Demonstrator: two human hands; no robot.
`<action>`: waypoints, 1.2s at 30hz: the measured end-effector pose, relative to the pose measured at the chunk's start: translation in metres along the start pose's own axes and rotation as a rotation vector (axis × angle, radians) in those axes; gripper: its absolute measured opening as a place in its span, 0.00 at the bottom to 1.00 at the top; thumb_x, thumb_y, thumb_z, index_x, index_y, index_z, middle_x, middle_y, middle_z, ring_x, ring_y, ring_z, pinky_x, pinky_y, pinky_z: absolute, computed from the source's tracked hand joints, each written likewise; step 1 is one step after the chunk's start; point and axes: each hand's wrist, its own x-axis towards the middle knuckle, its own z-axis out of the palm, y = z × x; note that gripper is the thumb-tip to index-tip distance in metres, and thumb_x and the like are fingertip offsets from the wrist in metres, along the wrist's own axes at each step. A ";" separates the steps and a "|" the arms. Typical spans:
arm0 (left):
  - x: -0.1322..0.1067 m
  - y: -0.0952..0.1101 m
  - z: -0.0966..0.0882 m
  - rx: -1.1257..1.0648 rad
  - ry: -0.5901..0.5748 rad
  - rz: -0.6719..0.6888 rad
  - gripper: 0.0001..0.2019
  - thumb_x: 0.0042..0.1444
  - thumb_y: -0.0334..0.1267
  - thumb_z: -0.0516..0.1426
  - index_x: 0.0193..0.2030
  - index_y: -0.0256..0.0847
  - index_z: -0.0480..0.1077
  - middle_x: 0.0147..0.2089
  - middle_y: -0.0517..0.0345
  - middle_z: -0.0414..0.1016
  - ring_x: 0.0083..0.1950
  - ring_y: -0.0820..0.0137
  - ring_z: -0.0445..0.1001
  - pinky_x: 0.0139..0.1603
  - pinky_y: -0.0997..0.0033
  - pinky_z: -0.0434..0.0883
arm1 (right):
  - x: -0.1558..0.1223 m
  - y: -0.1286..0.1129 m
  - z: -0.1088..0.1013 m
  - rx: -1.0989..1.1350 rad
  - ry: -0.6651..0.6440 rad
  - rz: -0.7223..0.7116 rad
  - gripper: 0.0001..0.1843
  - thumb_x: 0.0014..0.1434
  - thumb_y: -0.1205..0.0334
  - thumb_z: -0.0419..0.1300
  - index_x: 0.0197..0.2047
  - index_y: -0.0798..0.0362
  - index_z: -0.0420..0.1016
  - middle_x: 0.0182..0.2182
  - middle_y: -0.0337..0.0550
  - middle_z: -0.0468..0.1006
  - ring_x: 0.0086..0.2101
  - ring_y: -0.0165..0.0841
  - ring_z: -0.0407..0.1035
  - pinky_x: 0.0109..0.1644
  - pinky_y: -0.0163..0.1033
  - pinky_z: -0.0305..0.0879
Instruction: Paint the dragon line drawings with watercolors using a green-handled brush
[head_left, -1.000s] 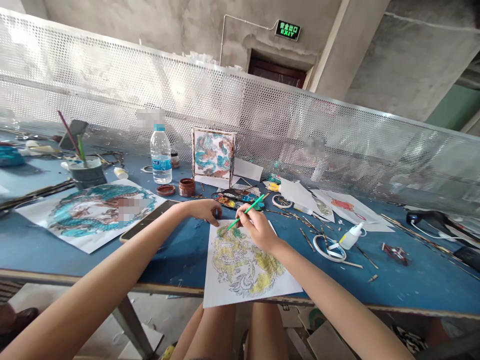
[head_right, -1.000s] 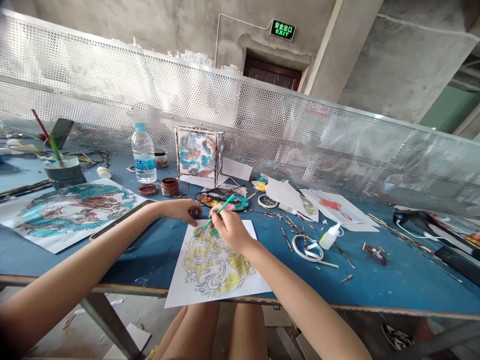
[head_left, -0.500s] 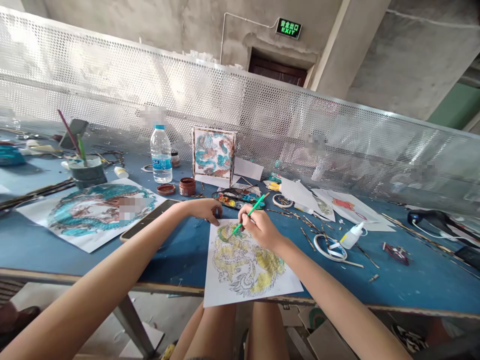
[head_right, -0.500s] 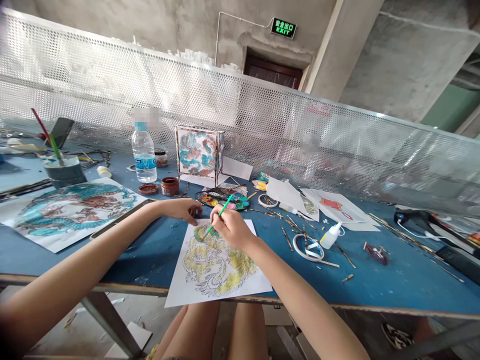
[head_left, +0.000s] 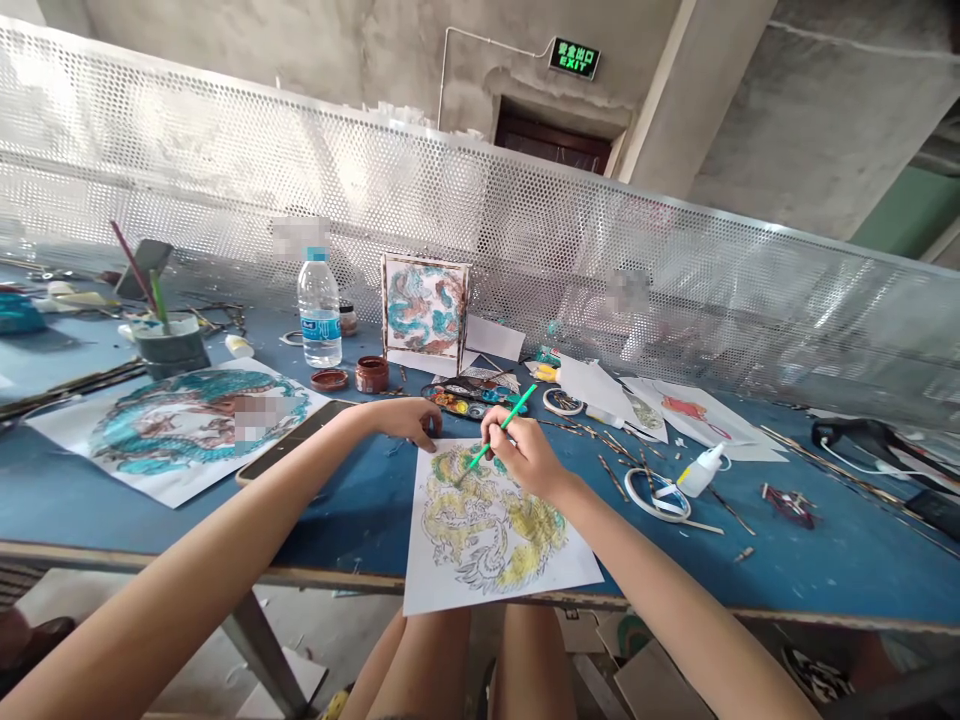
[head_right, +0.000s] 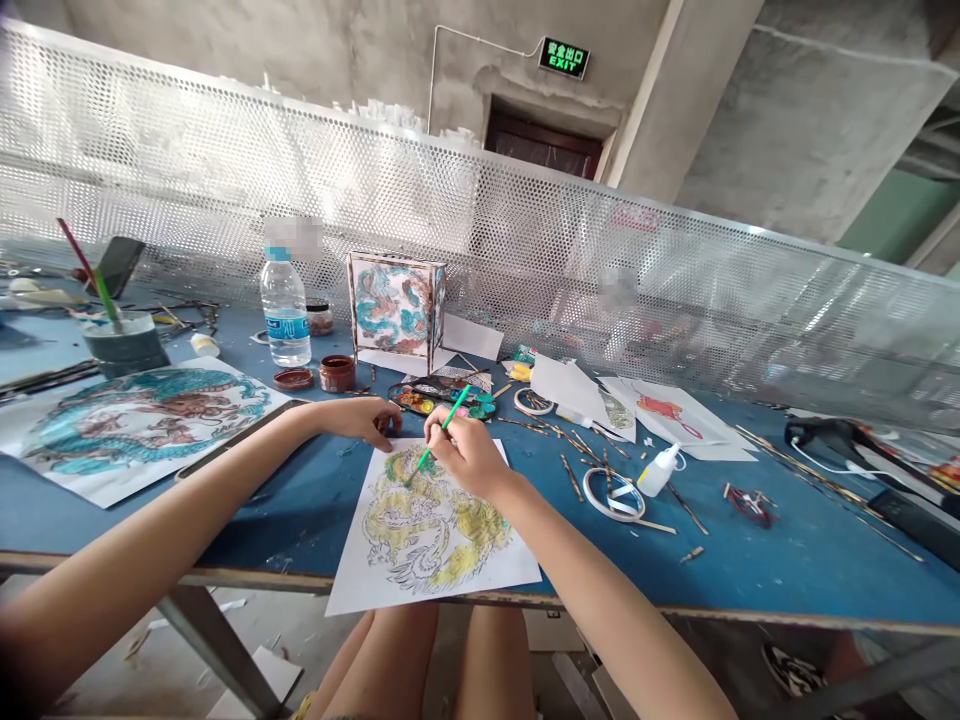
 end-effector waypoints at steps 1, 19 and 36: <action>0.000 0.000 0.000 -0.003 -0.001 -0.002 0.21 0.40 0.48 0.59 0.40 0.37 0.69 0.33 0.58 0.71 0.33 0.69 0.68 0.31 0.76 0.64 | 0.000 0.000 0.000 -0.001 0.001 -0.017 0.13 0.64 0.58 0.42 0.32 0.53 0.61 0.22 0.36 0.63 0.23 0.27 0.60 0.29 0.33 0.56; 0.000 0.001 -0.001 -0.009 -0.002 0.002 0.22 0.40 0.47 0.60 0.40 0.35 0.68 0.34 0.58 0.71 0.34 0.69 0.68 0.31 0.75 0.63 | -0.001 -0.004 -0.002 -0.007 -0.011 -0.084 0.13 0.64 0.59 0.42 0.29 0.53 0.60 0.20 0.34 0.61 0.20 0.26 0.56 0.28 0.32 0.53; -0.001 0.005 -0.002 -0.012 -0.009 -0.021 0.22 0.40 0.47 0.60 0.40 0.35 0.68 0.32 0.58 0.70 0.33 0.69 0.68 0.31 0.75 0.63 | 0.000 -0.006 -0.002 -0.047 -0.027 -0.107 0.13 0.63 0.59 0.42 0.28 0.52 0.59 0.22 0.36 0.62 0.22 0.27 0.57 0.30 0.33 0.54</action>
